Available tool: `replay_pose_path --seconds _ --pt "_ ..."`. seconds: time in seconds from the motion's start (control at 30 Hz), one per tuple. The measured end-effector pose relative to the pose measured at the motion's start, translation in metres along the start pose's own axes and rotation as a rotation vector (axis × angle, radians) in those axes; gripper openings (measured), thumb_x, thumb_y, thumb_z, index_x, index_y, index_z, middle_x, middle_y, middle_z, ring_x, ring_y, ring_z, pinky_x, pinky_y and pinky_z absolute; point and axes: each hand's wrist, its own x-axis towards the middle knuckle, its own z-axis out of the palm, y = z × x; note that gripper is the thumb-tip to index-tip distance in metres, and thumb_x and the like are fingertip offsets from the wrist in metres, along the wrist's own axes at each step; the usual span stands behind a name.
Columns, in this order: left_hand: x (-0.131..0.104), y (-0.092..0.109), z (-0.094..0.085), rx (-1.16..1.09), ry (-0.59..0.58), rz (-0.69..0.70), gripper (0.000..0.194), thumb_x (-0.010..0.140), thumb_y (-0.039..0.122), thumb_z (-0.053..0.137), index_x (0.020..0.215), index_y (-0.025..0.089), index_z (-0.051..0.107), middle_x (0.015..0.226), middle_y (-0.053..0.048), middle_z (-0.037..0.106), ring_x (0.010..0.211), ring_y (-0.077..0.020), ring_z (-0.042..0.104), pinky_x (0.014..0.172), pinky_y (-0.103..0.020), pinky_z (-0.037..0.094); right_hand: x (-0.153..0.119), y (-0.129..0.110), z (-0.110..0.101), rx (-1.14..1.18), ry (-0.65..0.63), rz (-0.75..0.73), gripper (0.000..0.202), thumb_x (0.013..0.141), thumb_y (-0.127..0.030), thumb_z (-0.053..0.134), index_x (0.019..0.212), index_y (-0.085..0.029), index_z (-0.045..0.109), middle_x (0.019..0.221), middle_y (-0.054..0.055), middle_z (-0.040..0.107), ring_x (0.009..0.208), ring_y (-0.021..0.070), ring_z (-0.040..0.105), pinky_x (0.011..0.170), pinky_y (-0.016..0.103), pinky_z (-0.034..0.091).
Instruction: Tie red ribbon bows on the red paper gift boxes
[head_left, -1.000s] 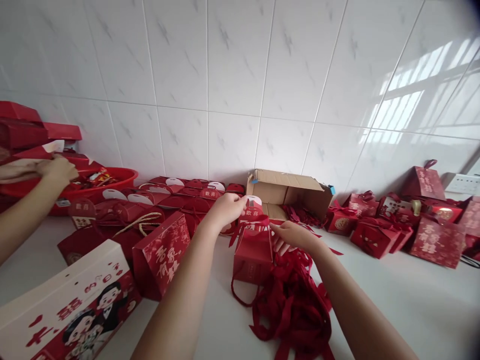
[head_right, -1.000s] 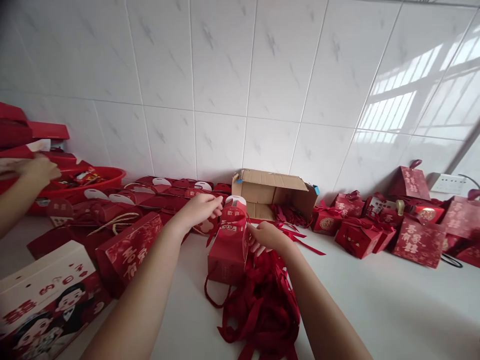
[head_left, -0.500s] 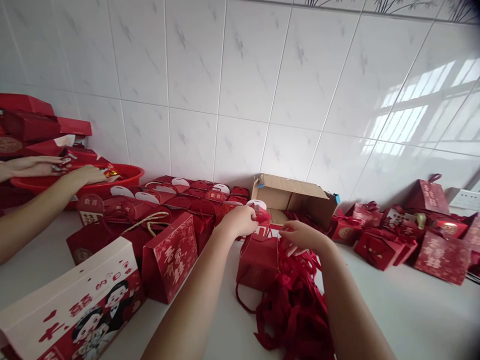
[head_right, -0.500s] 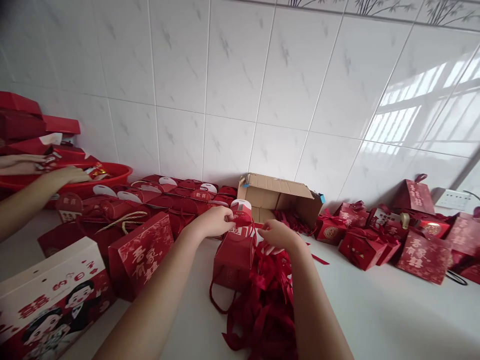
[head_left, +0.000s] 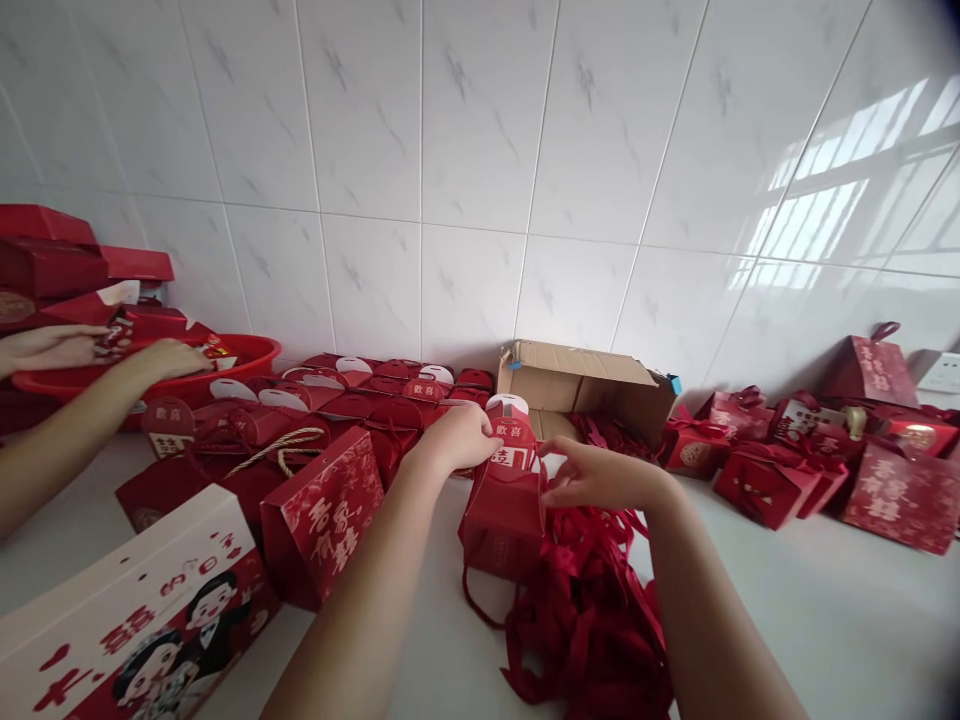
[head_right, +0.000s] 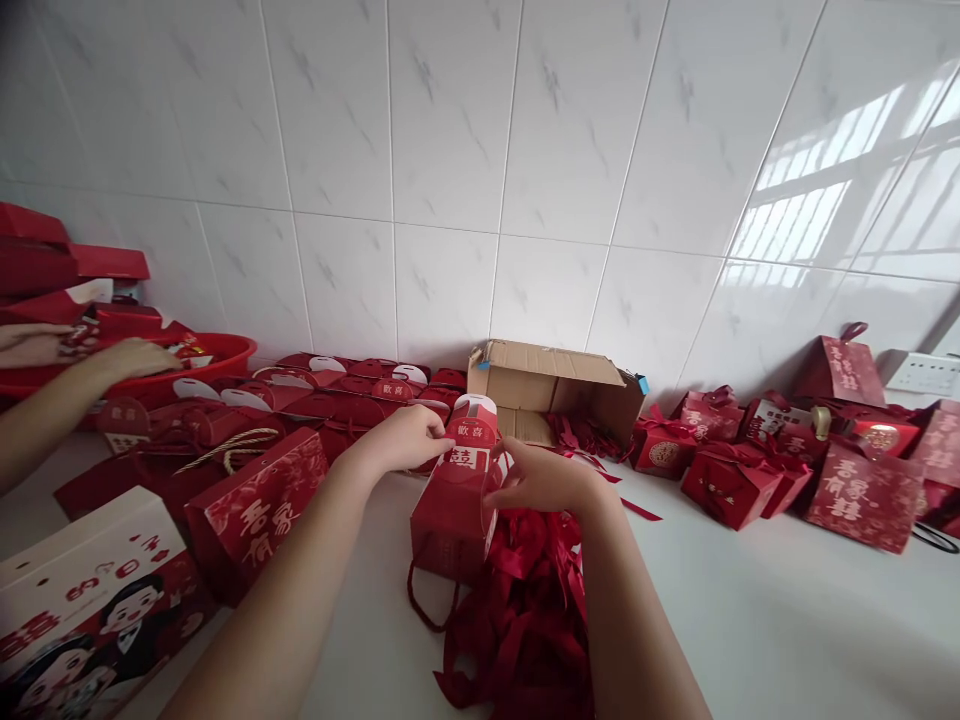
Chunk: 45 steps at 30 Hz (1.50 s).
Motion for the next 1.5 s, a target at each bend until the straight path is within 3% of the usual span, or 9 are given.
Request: replay_pose_path --seconds 0.1,0.23,0.37,0.47,0.6,0.7,0.9,1.23,1.5 --pt "0.000 0.001 -0.001 -0.004 0.022 0.013 0.035 0.070 0.040 0.058 0.044 0.019 0.051 0.042 0.001 0.043 0.038 -0.0098 0.036 0.044 -0.026 0.022 0.005 0.001 0.000 -0.018 -0.298 -0.153 0.066 0.063 -0.027 0.066 0.125 -0.030 0.043 0.085 0.003 0.070 0.075 0.0172 0.064 0.063 0.026 0.045" --pt "-0.003 0.005 -0.003 -0.102 0.065 0.040 0.034 0.071 0.039 0.058 0.043 0.020 0.055 0.037 0.003 0.039 0.037 -0.0105 0.035 0.045 -0.027 0.023 0.011 0.003 0.000 -0.120 -0.193 -0.152 0.061 0.067 -0.023 0.057 0.126 -0.026 0.043 0.078 0.003 0.068 0.064 0.0157 0.059 0.054 0.025 0.040" --pt "-0.005 0.011 -0.004 -0.383 0.016 0.063 0.018 0.067 0.034 0.062 0.065 0.018 0.070 0.054 0.000 0.060 0.050 -0.0135 0.051 0.050 -0.025 0.033 0.013 0.004 -0.002 -0.229 -0.001 -0.086 0.037 0.067 -0.017 0.053 0.102 -0.018 0.063 0.076 0.004 0.067 0.064 0.0166 0.059 0.056 0.026 0.041" --pt "-0.005 0.014 -0.005 -0.619 -0.089 0.028 0.019 0.065 0.031 0.065 0.077 0.017 0.072 0.071 -0.002 0.069 0.060 -0.0134 0.057 0.056 -0.024 0.038 0.014 0.003 -0.007 -0.273 0.130 -0.132 0.021 0.069 -0.017 0.053 0.078 -0.021 0.072 0.077 0.005 0.066 0.070 0.0172 0.059 0.063 0.028 0.043" --pt "-0.005 0.016 -0.009 -0.811 -0.187 0.016 0.029 0.066 0.033 0.069 0.091 0.019 0.073 0.085 -0.004 0.070 0.069 -0.0126 0.059 0.058 -0.022 0.039 0.016 0.004 -0.010 -0.357 0.332 -0.167 0.026 0.071 -0.016 0.054 0.078 -0.028 0.077 0.086 0.007 0.063 0.081 0.0201 0.058 0.073 0.031 0.044" --pt "-0.006 0.016 -0.012 -0.911 -0.189 0.055 0.030 0.064 0.034 0.072 0.089 0.017 0.072 0.081 -0.005 0.068 0.062 -0.0098 0.055 0.050 -0.021 0.033 0.018 0.005 -0.009 -0.288 0.370 -0.107 0.027 0.072 -0.018 0.055 0.080 -0.031 0.077 0.083 0.005 0.066 0.078 0.0201 0.059 0.067 0.030 0.045" --pt "-0.005 0.016 -0.016 -1.086 0.026 0.107 0.023 0.063 0.028 0.073 0.083 0.018 0.069 0.084 -0.003 0.064 0.062 -0.0076 0.051 0.047 -0.019 0.029 0.015 0.001 -0.007 -0.078 0.300 -0.047 0.028 0.070 -0.017 0.055 0.083 -0.029 0.077 0.076 0.002 0.072 0.060 0.0163 0.061 0.056 0.027 0.045" --pt "-0.001 0.016 -0.016 -1.337 0.119 0.146 0.023 0.062 0.024 0.074 0.083 0.016 0.071 0.076 -0.001 0.066 0.063 -0.0105 0.057 0.060 -0.023 0.043 0.014 -0.001 -0.005 0.101 0.249 -0.171 0.025 0.071 -0.018 0.059 0.090 -0.023 0.076 0.090 0.003 0.074 0.085 0.0222 0.068 0.077 0.032 0.052" --pt "-0.001 0.016 -0.019 -1.335 0.386 0.226 0.025 0.061 0.019 0.074 0.086 0.018 0.070 0.082 0.000 0.069 0.072 -0.0111 0.061 0.065 -0.023 0.046 0.007 -0.011 -0.007 0.181 0.327 -0.172 0.023 0.074 -0.030 0.062 0.090 -0.020 0.074 0.087 0.006 0.074 0.082 0.0223 0.068 0.075 0.033 0.053"
